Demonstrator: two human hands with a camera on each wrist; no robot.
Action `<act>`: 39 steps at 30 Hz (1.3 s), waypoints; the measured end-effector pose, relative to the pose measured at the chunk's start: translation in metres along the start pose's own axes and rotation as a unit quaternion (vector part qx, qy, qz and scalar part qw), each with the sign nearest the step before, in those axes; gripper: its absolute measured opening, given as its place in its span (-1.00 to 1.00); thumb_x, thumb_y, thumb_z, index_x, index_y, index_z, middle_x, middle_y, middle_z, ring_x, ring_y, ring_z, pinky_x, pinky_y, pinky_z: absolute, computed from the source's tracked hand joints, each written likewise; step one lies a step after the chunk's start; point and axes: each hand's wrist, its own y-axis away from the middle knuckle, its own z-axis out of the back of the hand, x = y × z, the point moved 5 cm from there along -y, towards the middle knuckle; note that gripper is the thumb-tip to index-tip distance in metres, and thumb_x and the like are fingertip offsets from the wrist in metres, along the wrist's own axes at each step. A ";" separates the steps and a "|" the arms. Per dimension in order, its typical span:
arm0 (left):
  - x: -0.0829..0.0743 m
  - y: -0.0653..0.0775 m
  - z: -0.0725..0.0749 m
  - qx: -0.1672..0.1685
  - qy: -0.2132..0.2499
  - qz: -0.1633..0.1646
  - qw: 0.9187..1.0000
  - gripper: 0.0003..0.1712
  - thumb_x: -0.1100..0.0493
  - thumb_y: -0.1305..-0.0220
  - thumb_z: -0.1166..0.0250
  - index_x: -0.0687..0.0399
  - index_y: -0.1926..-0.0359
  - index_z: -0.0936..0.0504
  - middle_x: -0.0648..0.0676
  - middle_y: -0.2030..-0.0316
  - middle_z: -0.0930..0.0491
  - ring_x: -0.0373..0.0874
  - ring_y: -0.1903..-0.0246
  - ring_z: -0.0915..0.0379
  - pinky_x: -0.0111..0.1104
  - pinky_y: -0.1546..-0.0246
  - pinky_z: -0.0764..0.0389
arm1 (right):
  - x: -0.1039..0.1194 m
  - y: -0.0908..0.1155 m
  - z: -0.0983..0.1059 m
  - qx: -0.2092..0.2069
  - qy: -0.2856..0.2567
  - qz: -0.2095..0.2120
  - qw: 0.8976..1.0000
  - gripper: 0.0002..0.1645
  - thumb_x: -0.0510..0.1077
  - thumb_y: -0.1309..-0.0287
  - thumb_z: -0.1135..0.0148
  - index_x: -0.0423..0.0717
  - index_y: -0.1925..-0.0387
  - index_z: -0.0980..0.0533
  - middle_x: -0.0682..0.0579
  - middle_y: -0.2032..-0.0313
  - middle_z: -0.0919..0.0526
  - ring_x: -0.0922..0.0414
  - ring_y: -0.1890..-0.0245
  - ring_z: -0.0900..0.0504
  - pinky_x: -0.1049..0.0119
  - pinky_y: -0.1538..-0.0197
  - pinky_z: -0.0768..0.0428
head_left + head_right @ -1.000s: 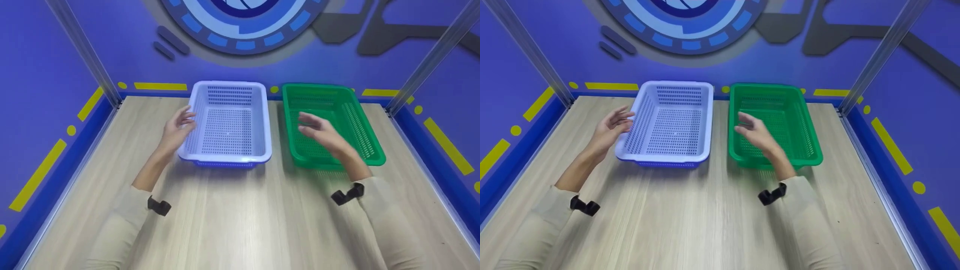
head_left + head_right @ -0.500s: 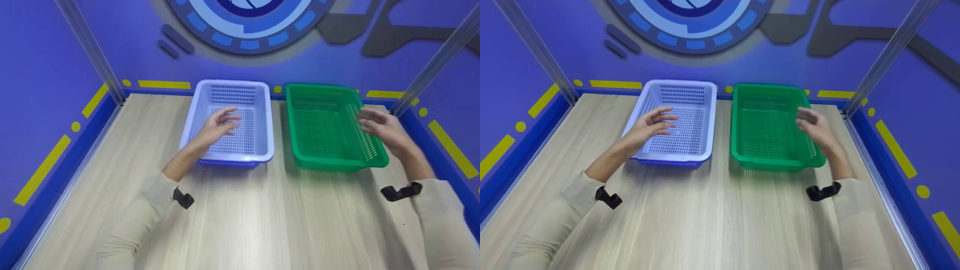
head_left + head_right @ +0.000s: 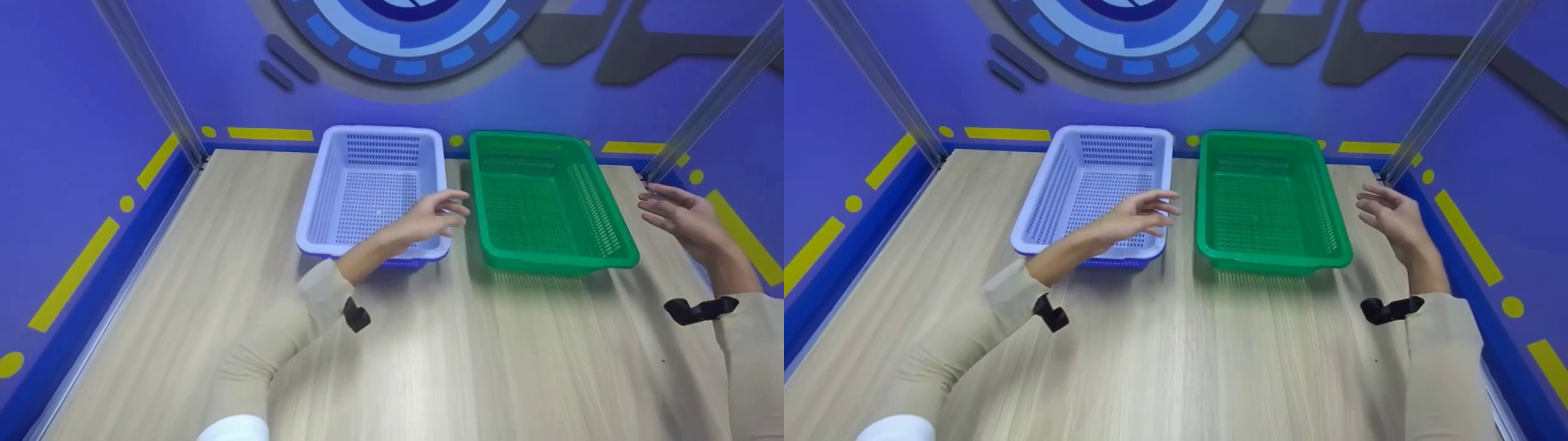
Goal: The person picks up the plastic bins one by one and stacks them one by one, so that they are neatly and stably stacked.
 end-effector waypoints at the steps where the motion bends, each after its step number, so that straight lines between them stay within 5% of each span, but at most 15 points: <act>1: -0.001 -0.003 -0.006 0.010 -0.006 0.001 1.000 -0.35 0.27 -0.48 -0.16 0.06 -0.53 -0.27 0.24 -0.32 -0.50 0.05 -0.27 -0.51 -0.24 -0.18 -0.63 | -0.002 0.000 0.002 -0.001 0.007 -0.009 1.000 -0.67 -0.30 -0.46 -0.10 0.09 -0.13 -0.52 0.20 0.11 -0.74 0.31 0.10 -0.74 0.45 0.06 -0.72; 9: -0.001 -0.026 -0.032 0.031 -0.027 0.044 0.998 -0.31 0.21 -0.48 -0.19 -0.03 -0.55 -0.21 0.15 -0.43 -0.37 -0.02 -0.35 -0.40 -0.22 -0.34 -0.51 | -0.022 0.004 0.012 0.030 0.102 -0.045 0.993 -0.32 -0.22 -0.52 -0.05 0.00 -0.53 -0.08 0.39 -0.03 -0.62 0.42 0.02 -0.67 0.52 0.03 -0.68; 11: 0.000 -0.032 -0.037 0.027 -0.039 0.056 0.997 -0.30 0.20 -0.48 -0.20 -0.05 -0.55 -0.22 0.13 -0.46 -0.34 -0.01 -0.37 -0.39 -0.21 -0.36 -0.49 | -0.028 0.004 0.014 0.042 0.142 -0.057 0.987 -0.20 -0.20 -0.54 -0.03 0.00 -0.62 0.08 0.25 -0.26 -0.50 0.50 0.00 -0.63 0.56 0.01 -0.65; 14: 0.003 -0.039 -0.043 0.031 -0.070 0.067 0.995 -0.30 0.16 -0.48 -0.20 -0.08 -0.55 -0.22 0.11 -0.48 -0.31 -0.01 -0.42 -0.34 -0.20 -0.38 -0.47 | -0.038 0.003 0.014 0.057 0.213 -0.080 0.972 -0.06 -0.10 -0.57 0.00 -0.04 -0.65 0.34 -0.09 -0.59 -0.04 0.63 -0.03 -0.52 0.63 -0.02 -0.58; 17: 0.005 -0.044 -0.047 0.032 -0.093 0.070 0.993 -0.30 0.15 -0.48 -0.19 -0.07 -0.56 -0.21 0.12 -0.51 -0.26 0.02 -0.48 -0.24 -0.17 -0.40 -0.44 | -0.047 0.001 0.012 0.069 0.256 -0.098 0.959 -0.02 -0.01 -0.58 0.03 0.00 -0.64 0.42 -0.30 -0.62 0.39 0.70 -0.02 -0.41 0.68 -0.02 -0.52; 21: 0.006 -0.047 -0.049 0.015 -0.121 0.062 0.991 -0.31 0.13 -0.49 -0.18 -0.05 -0.56 -0.21 0.14 -0.56 -0.15 0.05 -0.54 -0.11 -0.09 -0.47 -0.34 | -0.054 0.000 0.008 0.077 0.234 -0.109 0.963 -0.02 -0.02 -0.58 0.02 0.00 -0.64 0.42 -0.29 -0.62 0.34 0.64 -0.04 -0.42 0.63 -0.02 -0.56; 28: 0.010 -0.047 -0.049 -0.011 -0.169 0.064 0.984 -0.26 0.13 -0.47 -0.21 -0.06 -0.57 -0.18 0.18 -0.56 -0.10 0.07 -0.54 -0.10 -0.05 -0.51 -0.27 | -0.058 0.005 0.000 0.101 0.100 -0.100 0.985 -0.07 -0.22 -0.57 0.07 -0.07 -0.63 0.40 0.24 -0.19 -0.43 0.35 -0.05 -0.65 0.41 -0.01 -0.70; 32: 0.012 -0.049 -0.046 -0.022 -0.139 0.085 0.986 -0.21 0.12 -0.46 -0.22 -0.13 -0.60 -0.10 0.14 -0.59 -0.06 0.06 -0.54 -0.10 -0.06 -0.51 -0.28 | -0.059 0.005 -0.003 0.122 0.042 -0.103 0.986 -0.05 -0.33 -0.55 0.12 -0.08 -0.62 0.47 0.22 -0.12 -0.58 0.22 -0.01 -0.71 0.32 0.02 -0.74; 39: 0.021 -0.053 -0.045 -0.022 -0.029 0.139 0.990 -0.04 0.13 -0.46 -0.23 -0.11 -0.66 0.15 0.07 -0.65 0.10 0.05 -0.55 -0.12 -0.08 -0.55 -0.20 | -0.059 0.005 -0.006 0.135 0.020 -0.105 0.985 0.01 -0.39 -0.51 0.13 -0.15 -0.57 0.58 0.22 -0.10 -0.56 0.20 0.03 -0.72 0.32 0.06 -0.74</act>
